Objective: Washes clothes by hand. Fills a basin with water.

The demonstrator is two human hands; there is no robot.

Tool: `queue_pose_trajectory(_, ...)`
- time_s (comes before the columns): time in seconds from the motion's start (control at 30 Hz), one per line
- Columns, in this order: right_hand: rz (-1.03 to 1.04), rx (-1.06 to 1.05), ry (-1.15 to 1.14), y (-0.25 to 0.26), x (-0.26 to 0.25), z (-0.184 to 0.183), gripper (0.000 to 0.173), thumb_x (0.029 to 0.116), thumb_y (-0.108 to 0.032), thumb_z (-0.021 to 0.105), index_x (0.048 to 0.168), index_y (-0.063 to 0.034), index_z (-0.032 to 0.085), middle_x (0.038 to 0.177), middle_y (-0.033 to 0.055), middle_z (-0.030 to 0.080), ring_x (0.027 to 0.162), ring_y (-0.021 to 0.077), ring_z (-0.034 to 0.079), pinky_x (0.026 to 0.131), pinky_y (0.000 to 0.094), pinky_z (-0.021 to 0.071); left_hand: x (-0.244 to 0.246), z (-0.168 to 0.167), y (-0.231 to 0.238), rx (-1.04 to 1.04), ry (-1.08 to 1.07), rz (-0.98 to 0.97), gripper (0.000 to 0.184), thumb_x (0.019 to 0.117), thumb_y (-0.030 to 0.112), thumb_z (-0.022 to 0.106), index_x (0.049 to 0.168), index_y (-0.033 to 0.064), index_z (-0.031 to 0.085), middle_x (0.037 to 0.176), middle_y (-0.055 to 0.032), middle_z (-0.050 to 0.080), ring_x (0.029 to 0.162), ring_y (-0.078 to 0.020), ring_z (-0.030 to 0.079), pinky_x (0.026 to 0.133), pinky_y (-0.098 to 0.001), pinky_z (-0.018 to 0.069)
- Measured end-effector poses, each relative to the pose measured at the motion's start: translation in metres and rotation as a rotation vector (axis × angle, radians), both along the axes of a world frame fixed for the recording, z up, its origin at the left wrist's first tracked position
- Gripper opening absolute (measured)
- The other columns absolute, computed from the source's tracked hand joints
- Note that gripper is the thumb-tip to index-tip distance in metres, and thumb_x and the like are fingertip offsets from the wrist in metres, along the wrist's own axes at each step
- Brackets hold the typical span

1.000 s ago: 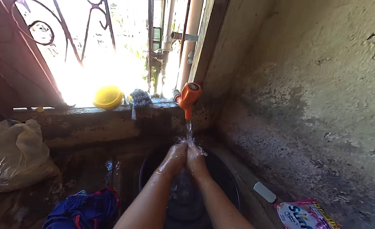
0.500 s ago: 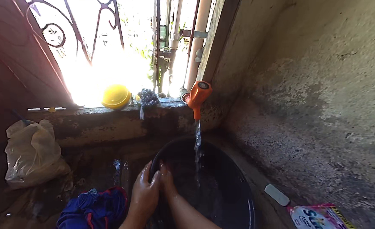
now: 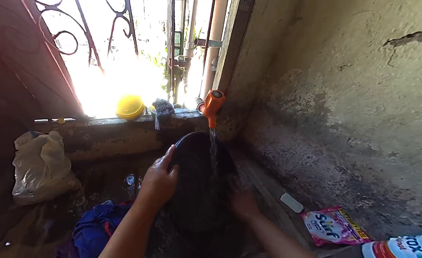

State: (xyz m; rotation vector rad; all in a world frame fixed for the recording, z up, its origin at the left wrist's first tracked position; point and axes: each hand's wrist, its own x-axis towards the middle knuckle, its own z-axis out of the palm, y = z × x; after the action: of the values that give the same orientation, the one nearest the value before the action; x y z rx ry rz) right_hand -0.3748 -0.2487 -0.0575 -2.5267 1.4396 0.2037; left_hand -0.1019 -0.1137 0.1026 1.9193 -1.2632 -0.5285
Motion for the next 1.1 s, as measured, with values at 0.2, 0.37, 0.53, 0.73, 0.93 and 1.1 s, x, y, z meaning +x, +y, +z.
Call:
queue_pose_trajectory(0.2,-0.544,0.382,-0.453,-0.020,-0.020,0.040,0.054,0.0918,-0.021,0.076,0.139,-0.0026,0.058,0.130,0.0239,0.064,0.123,0.0367,0.061,0.106,0.0562,0.0475,0.026,-0.065,0.014,-0.035,0.552,0.231,0.048,0.1084,0.026,0.051,0.155,0.0153,0.045,0.149,-0.0129,0.055,0.128,-0.0296,0.058,0.102,-0.0549,0.0494)
queue_pose_trajectory(0.37,-0.526,0.388,-0.986,0.008,-0.027,0.151,0.032,0.0998,-0.015,0.066,0.129,-0.0007,0.061,0.105,0.0170,0.070,0.088,0.0253,0.068,0.077,0.0453,0.0576,0.005,-0.135,0.029,0.006,0.866,0.432,0.033,0.1067,0.020,0.054,0.131,-0.0008,0.062,0.114,-0.0185,0.069,0.101,-0.0249,0.068,0.088,-0.0436,0.0562)
queue_pose_trajectory(0.53,-0.363,0.210,-1.164,0.035,-0.015,0.232,0.034,0.0936,-0.007,0.071,0.127,-0.0037,0.064,0.104,0.0117,0.070,0.086,0.0205,0.068,0.075,0.0406,0.0592,-0.057,-0.150,0.009,0.179,1.018,0.381,0.045,0.1082,0.037,0.049,0.132,-0.0002,0.059,0.120,-0.0206,0.066,0.108,-0.0305,0.065,0.092,-0.0518,0.0541)
queue_pose_trajectory(0.73,-0.608,0.130,-1.135,0.021,-0.051,0.159,0.040,0.1009,-0.012,0.061,0.140,-0.0081,0.058,0.125,0.0196,0.066,0.107,0.0335,0.066,0.087,0.0586,0.0538,-0.048,-0.129,-0.002,0.050,0.940,0.449,0.029,0.0954,0.006,0.066,0.123,-0.0004,0.061,0.098,-0.0182,0.067,0.085,-0.0271,0.067,0.073,-0.0451,0.0572)
queue_pose_trajectory(0.93,-1.228,0.358,-1.486,0.051,-0.020,0.030,0.043,0.1005,-0.017,0.063,0.141,-0.0041,0.054,0.133,0.0191,0.061,0.119,0.0316,0.062,0.095,0.0551,0.0536,-0.021,-0.096,0.011,-0.465,0.612,0.332,0.021,0.0879,0.001,0.074,0.108,0.0038,0.075,0.100,-0.0090,0.073,0.089,-0.0173,0.071,0.079,-0.0355,0.0610)
queue_pose_trajectory(1.1,-1.307,0.554,-1.624,0.072,0.022,0.003,0.045,0.1057,-0.023,0.055,0.147,-0.0092,0.043,0.128,0.0185,0.061,0.112,0.0310,0.063,0.088,0.0551,0.0547,-0.027,-0.073,0.031,-0.811,-0.075,0.043,0.021,0.0841,0.015,0.076,0.105,0.0163,0.079,0.094,0.0073,0.068,0.089,-0.0022,0.063,0.080,-0.0204,0.0555)
